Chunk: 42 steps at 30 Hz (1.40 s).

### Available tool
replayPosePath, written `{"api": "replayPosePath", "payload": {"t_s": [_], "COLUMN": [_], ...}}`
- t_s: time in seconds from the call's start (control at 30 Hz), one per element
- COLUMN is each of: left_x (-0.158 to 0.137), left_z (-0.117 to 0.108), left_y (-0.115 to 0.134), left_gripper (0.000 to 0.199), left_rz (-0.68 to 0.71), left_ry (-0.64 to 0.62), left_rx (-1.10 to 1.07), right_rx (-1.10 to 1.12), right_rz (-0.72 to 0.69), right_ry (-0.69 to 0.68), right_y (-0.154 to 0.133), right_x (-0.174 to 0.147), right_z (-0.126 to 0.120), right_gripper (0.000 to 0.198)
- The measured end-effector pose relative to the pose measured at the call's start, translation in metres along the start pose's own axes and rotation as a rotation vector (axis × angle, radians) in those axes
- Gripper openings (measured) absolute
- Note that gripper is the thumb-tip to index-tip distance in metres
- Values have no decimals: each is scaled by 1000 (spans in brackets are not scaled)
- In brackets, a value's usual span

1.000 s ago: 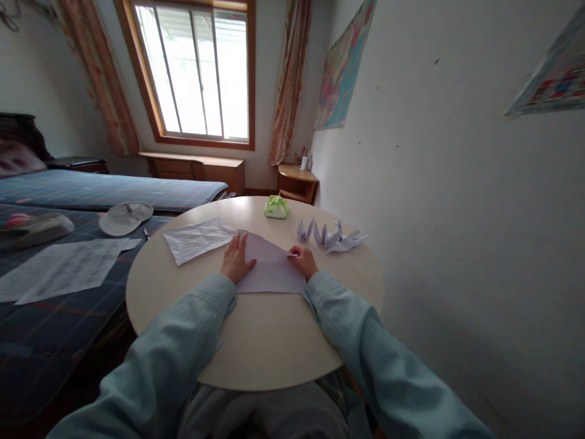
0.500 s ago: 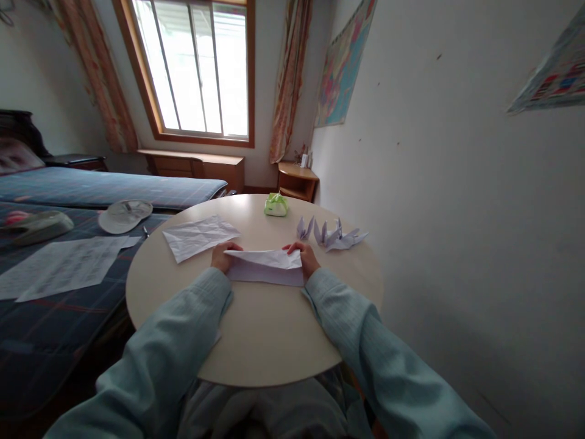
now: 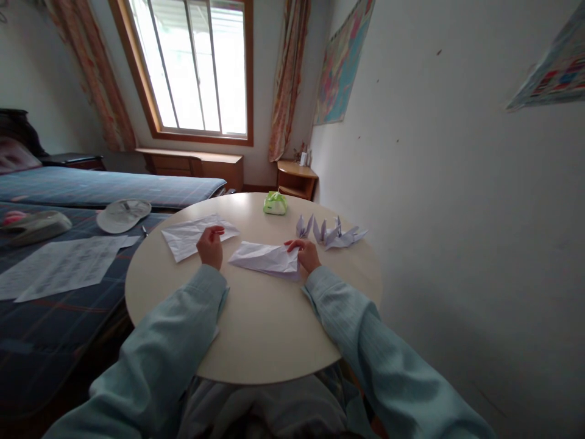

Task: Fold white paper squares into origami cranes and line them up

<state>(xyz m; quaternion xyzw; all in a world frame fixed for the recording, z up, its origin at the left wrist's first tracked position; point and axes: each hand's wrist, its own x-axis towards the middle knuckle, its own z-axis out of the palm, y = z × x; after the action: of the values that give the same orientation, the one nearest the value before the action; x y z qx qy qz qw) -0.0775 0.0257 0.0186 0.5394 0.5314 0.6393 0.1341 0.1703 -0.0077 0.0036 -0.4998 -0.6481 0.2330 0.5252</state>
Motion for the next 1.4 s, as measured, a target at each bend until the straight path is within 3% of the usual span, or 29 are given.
{"api": "replayPosePath", "payload": {"t_s": [0.07,0.2,0.3,0.37,0.7,0.83,0.93,1.0,1.07,1.4], "left_x": [-9,-28,-35,-36,-36,-43,-49,-51,-51,-45], "left_z": [1,7,13,15,13,16,19,21,21,21], "left_y": [7,12,7,3,3,9,13,15,16,9], "left_gripper": [28,37,48,51,57,58,58,57,56,51], "left_rz": [123,365,416,426,378,386,427,436,428,431], "left_ry": [-131,-595,-916,-1044,-1065,-1058,-1062,-1069,-1079,-1096], "left_rx": [53,245,402,483,677,719,712,709,710,598], "right_rx": [-26,-63,-92,-129,-250,-250,-354,-427,-486,-469], "right_rz": [-3,-37,-89,-114,-56,-121,-238,-250,-238,-205], "right_ry": [-104,-225,-265,-256,203,64,-149,-328,-414,-372], "right_y": [-4,-9,-8,-5,4,-1,2,5,8,2], "right_x": [-4,-9,-9,-8,2,-2,-6,-7,-6,-5], "right_z": [4,7,7,7,1,8,18,22,23,17], "right_gripper": [22,24,22,21,33,30,39,38,32,21]}}
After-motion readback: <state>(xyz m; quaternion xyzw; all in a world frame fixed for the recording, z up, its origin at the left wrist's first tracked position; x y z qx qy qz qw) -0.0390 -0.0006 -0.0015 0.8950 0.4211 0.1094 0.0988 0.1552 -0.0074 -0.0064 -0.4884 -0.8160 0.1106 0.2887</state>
